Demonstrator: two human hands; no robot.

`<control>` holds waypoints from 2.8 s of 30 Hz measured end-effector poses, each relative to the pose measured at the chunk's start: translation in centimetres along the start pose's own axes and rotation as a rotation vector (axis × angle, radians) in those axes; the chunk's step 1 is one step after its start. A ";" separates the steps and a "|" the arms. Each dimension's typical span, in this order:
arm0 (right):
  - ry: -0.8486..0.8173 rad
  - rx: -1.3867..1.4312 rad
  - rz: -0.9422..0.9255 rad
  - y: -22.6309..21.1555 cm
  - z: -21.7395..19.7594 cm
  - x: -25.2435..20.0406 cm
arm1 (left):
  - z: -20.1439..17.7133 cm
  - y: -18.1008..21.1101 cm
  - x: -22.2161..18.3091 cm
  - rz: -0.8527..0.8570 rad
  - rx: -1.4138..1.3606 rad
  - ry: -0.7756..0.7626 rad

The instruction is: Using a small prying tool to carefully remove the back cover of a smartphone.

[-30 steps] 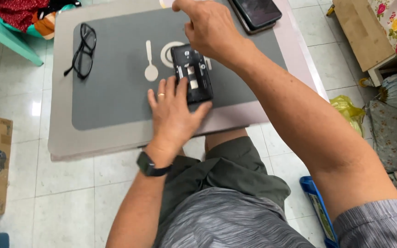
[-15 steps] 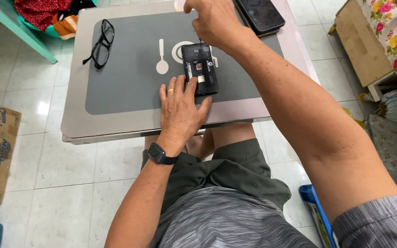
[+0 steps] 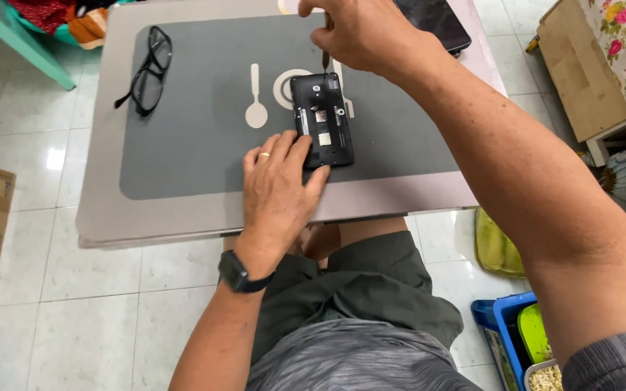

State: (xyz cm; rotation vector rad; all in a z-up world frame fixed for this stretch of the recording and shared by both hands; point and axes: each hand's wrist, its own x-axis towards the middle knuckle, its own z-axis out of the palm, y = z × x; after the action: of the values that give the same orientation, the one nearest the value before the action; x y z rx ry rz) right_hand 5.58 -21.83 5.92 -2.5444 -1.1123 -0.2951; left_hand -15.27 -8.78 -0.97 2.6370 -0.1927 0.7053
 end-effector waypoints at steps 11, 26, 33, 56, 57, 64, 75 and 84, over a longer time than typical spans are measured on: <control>0.049 0.153 -0.149 -1.1 -0.2 0.7 | -0.9 -0.1 0.3 -0.020 -0.077 -0.087; 0.301 0.178 -0.369 -1.0 0.0 -1.7 | -0.9 0.2 0.4 -0.016 -0.034 -0.116; 0.352 0.109 -0.280 -0.6 0.5 -1.7 | -1.2 -1.0 0.3 0.028 0.072 -0.282; 0.252 -0.123 -0.142 -0.7 -0.1 -2.5 | 4.0 -10.9 12.6 0.568 0.474 0.080; 0.243 -0.100 -0.157 -0.9 -0.3 -2.5 | 3.9 -10.8 12.5 0.576 0.453 0.076; 0.124 0.076 -0.207 -2.2 -1.7 -2.5 | 3.4 -10.8 11.9 0.541 0.288 -0.018; 0.194 -0.005 -0.144 -1.0 -0.7 -2.5 | 2.8 -10.6 11.8 0.525 0.195 -0.006; 0.094 0.134 -0.126 -2.4 -2.0 -1.8 | 2.7 -10.5 12.0 0.475 0.038 -0.038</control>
State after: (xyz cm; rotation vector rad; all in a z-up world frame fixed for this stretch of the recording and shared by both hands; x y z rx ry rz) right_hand 2.46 -22.31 7.68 -2.3246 -1.2167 -0.3553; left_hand -1.26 -0.68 -0.65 2.6623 -0.8439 0.8078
